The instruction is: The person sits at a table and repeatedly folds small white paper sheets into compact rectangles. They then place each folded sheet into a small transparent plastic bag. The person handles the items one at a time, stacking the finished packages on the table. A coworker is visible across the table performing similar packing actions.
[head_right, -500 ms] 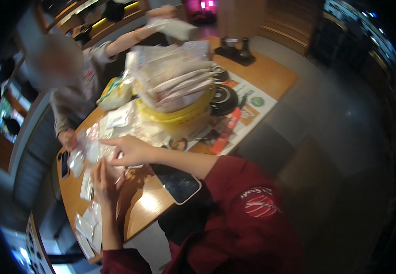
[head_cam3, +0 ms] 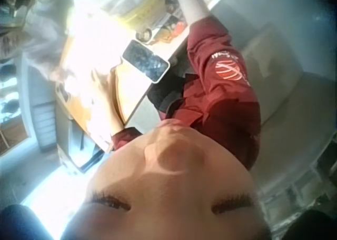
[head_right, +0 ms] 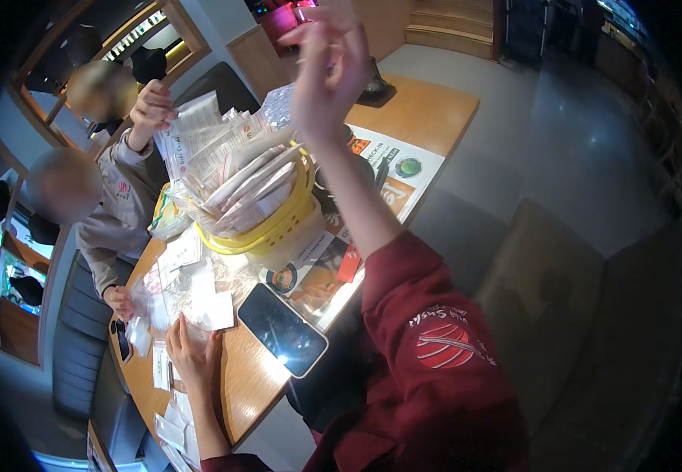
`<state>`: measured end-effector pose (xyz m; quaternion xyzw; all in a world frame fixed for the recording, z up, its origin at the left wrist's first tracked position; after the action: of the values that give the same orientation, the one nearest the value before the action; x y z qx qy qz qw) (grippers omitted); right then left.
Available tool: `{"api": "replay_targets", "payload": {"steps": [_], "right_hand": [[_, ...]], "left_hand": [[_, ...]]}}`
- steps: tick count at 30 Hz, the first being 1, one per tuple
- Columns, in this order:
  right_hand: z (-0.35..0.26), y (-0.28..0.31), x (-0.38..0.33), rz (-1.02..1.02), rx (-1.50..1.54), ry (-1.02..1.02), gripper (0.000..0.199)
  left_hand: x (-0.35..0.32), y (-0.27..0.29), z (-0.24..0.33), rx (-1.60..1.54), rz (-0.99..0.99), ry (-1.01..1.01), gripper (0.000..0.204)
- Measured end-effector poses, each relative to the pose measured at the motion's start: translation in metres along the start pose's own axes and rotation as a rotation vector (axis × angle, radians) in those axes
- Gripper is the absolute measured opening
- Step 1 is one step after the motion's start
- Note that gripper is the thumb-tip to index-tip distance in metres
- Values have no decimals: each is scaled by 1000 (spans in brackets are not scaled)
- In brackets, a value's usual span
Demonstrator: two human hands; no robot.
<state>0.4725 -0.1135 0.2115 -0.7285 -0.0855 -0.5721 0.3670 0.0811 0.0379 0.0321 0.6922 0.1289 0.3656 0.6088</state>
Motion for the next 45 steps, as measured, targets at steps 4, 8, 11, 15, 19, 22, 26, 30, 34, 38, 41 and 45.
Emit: {"api": "replay_targets", "payload": {"steps": [4,8,11,15,19,22,26,30,34,38,41,45], "right_hand": [[141,55,-59,-134,-491,-629,17],[160,-13,-117,-771,-689,-426,15],[176,-34,-170,-1086,-916,-224,17],[238,-7,-210,-1386,-1021,-555,24],[209,-33,-224,-1497,-1107,-256,39],[204,-20,-221,-1490,-1114,-274,38],[197,-27,-218,-1521,-1087,-327,37],[190,-26,-218,-1529,-1078,-357,37],[184,-24,-224,-1536,-1069,-382,36],[181,-28,-222,-1523,-1061,-394,35],[183,-19,-214,-1510,-1081,-405,34],[178,-22,-211,-1498,-1075,-418,34]], "left_hand": [[7,-3,11,-54,-5,-35,72],[2,-2,7,-99,-5,3,72],[-7,3,4,-125,-7,11,71],[15,-2,8,-182,10,-11,69],[-1,4,2,-147,19,21,70],[6,5,8,-172,32,-26,71],[5,9,8,-182,45,-37,73],[3,14,7,-214,35,-35,73],[-1,16,5,-207,38,-26,71],[-4,18,4,-229,43,-28,66],[-1,18,4,-241,52,-52,66],[-2,20,4,-247,69,-59,67]]}}
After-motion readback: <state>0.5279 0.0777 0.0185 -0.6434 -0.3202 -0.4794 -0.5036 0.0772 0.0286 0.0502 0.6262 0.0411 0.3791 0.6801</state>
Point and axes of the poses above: each hand's wrist, its own x-axis towards the middle knuckle, its own y-axis out of the back of the hand, z = x × y, the point moved 9 cm from there along x, towards the middle knuckle, and after that the axes turned 13 degrees about -z, right-handed, at the moved point
